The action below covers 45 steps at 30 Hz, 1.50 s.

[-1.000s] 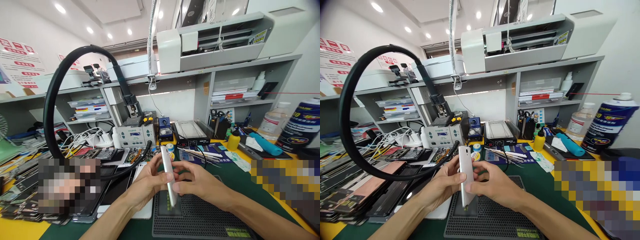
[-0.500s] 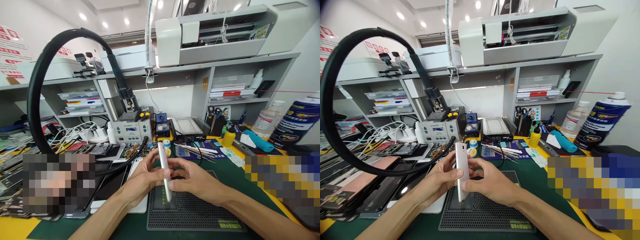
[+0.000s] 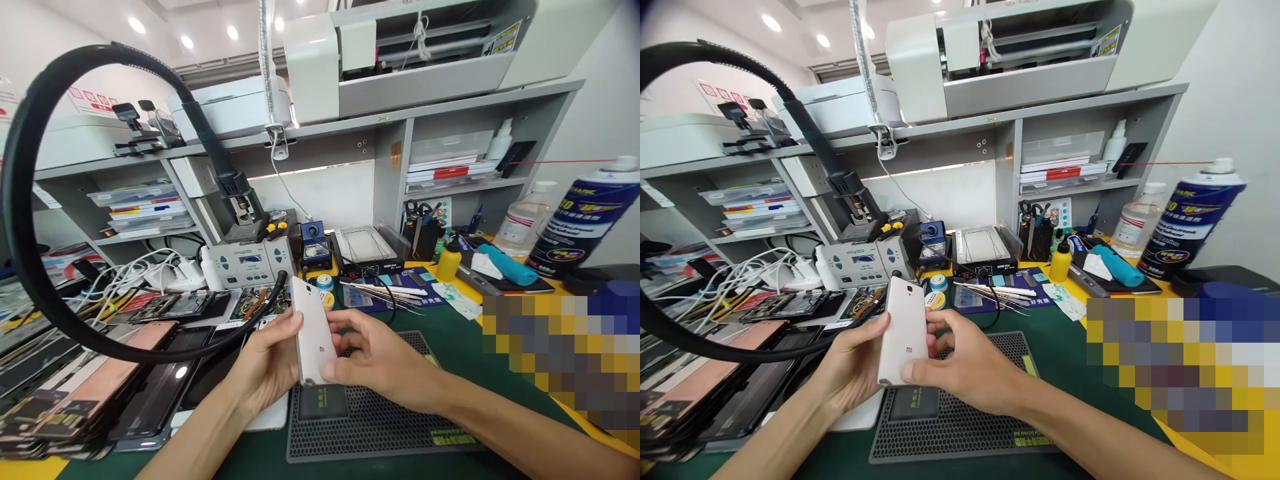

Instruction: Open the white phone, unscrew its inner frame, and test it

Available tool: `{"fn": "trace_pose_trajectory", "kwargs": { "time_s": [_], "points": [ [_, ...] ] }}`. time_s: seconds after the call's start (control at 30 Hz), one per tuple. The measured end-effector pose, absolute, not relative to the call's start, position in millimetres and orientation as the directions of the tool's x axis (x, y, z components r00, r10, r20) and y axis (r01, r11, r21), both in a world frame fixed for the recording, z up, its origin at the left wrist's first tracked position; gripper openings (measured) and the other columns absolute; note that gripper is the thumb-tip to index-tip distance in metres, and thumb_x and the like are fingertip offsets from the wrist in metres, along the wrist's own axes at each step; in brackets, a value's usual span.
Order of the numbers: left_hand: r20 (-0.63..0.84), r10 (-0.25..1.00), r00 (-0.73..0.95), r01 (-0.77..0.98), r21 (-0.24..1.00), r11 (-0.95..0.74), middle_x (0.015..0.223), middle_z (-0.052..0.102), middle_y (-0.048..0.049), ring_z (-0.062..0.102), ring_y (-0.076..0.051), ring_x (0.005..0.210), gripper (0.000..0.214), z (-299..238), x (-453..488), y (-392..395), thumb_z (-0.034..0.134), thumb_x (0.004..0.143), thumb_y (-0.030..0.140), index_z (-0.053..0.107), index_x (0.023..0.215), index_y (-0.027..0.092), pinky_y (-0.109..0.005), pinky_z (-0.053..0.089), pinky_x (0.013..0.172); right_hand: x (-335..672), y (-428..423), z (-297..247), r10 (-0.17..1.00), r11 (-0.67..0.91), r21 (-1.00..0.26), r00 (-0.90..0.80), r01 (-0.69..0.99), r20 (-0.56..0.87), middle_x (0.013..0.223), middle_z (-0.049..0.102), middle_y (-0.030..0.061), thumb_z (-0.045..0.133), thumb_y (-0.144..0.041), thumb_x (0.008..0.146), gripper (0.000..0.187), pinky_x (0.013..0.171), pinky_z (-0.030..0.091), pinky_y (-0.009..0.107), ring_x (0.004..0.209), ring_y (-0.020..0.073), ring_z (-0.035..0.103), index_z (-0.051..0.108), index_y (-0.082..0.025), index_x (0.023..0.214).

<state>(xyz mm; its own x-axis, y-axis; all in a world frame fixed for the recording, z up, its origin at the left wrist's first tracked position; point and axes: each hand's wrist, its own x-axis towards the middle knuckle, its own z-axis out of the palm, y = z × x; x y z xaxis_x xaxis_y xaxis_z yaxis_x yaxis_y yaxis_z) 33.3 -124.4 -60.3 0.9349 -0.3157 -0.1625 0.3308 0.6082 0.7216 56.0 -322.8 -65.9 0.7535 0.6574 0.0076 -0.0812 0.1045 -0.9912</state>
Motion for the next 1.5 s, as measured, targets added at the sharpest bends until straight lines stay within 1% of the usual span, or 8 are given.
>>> {"fn": "trace_pose_trajectory", "kwargs": {
  "time_s": [0.2,0.43,0.87,0.97,1.07,1.17,1.3,1.5],
  "points": [
    [-0.144,-0.412,0.900,0.400,0.650,0.646,0.117,0.072,-0.0197,0.069,-0.038,0.109,0.060,-61,36,-119,0.069,0.087,0.035,0.052,0.139,0.009,-0.050,0.054,0.096,55,-325,-59,0.603,-0.017,-0.999,0.798,0.047,0.027,0.107,0.068,0.0049,0.086,-0.036,0.075,0.062,0.076,0.052,0.030,0.088,0.0184,0.063,0.061,-0.023,0.131],
    [-0.141,-0.448,0.883,0.427,0.637,0.642,0.112,0.073,-0.0198,0.072,-0.036,0.103,0.056,-60,35,-118,0.059,0.094,0.039,0.050,0.140,0.008,-0.050,0.058,0.089,59,-330,-50,0.610,-0.145,-0.960,0.786,0.238,0.103,0.100,0.074,0.0029,0.080,-0.047,0.079,0.032,0.067,0.050,0.029,0.079,0.0191,0.066,0.077,-0.024,0.101],
    [-0.203,-0.370,0.907,0.410,0.628,0.661,0.109,0.074,-0.0210,0.073,-0.037,0.099,0.050,-58,33,-119,0.067,0.089,0.034,0.058,0.130,0.006,-0.050,0.061,0.085,59,-332,-50,0.617,-0.194,-0.886,0.754,0.421,0.223,0.093,0.076,0.0034,0.078,-0.048,0.080,0.035,0.062,0.051,0.029,0.072,0.0182,0.068,0.077,-0.023,0.104],
    [-0.208,-0.274,0.939,0.340,0.677,0.653,0.112,0.074,-0.0195,0.074,-0.037,0.095,0.042,-55,32,-118,0.065,0.092,0.031,0.060,0.128,0.010,-0.053,0.062,0.080,64,-337,-43,0.480,-0.190,-0.814,0.775,0.549,0.411,0.077,0.074,0.0038,0.069,-0.043,0.089,0.025,0.059,0.049,0.029,0.064,0.0164,0.064,0.077,-0.019,0.085],
    [-0.219,-0.195,0.956,0.293,0.709,0.641,0.120,0.071,-0.0212,0.074,-0.037,0.092,0.048,-50,32,-117,0.065,0.092,0.030,0.055,0.135,0.013,-0.055,0.062,0.079,84,-358,-30,0.126,-0.316,-0.762,0.821,0.565,0.557,0.065,0.068,0.0047,0.057,-0.047,0.094,0.042,0.057,0.047,0.029,0.059,0.0158,0.061,0.067,-0.019,0.064],
    [-0.235,-0.124,0.964,0.258,0.720,0.645,0.120,0.069,-0.0254,0.075,-0.034,0.087,0.055,-46,32,-119,0.064,0.092,0.030,0.050,0.141,0.010,-0.052,0.063,0.077,115,-392,-18,-0.015,-0.426,-0.765,0.841,0.484,0.540,0.076,0.069,0.0076,0.044,-0.048,0.100,0.044,0.057,0.047,0.029,0.061,0.0154,0.059,0.069,-0.016,0.085],
    [-0.242,-0.087,0.966,0.240,0.723,0.648,0.120,0.069,-0.0276,0.075,-0.032,0.084,0.054,-45,32,-121,0.058,0.095,0.031,0.049,0.143,0.009,-0.049,0.063,0.074,144,-426,-16,0.112,-0.608,-0.713,0.926,0.351,0.360,0.074,0.070,0.0064,0.055,-0.038,0.095,0.031,0.052,0.047,0.028,0.058,0.0159,0.061,0.070,-0.014,0.084],
    [-0.274,-0.112,0.955,0.279,0.707,0.650,0.121,0.069,-0.0271,0.075,-0.030,0.078,0.050,-42,30,-122,0.059,0.095,0.034,0.054,0.139,0.009,-0.044,0.064,0.066,147,-418,-40,0.354,-0.849,-0.401,0.934,0.344,0.051,0.094,0.070,0.0030,0.065,-0.035,0.096,0.021,0.077,0.057,0.035,0.082,0.0169,0.067,0.068,-0.014,0.095]
  ]
}}
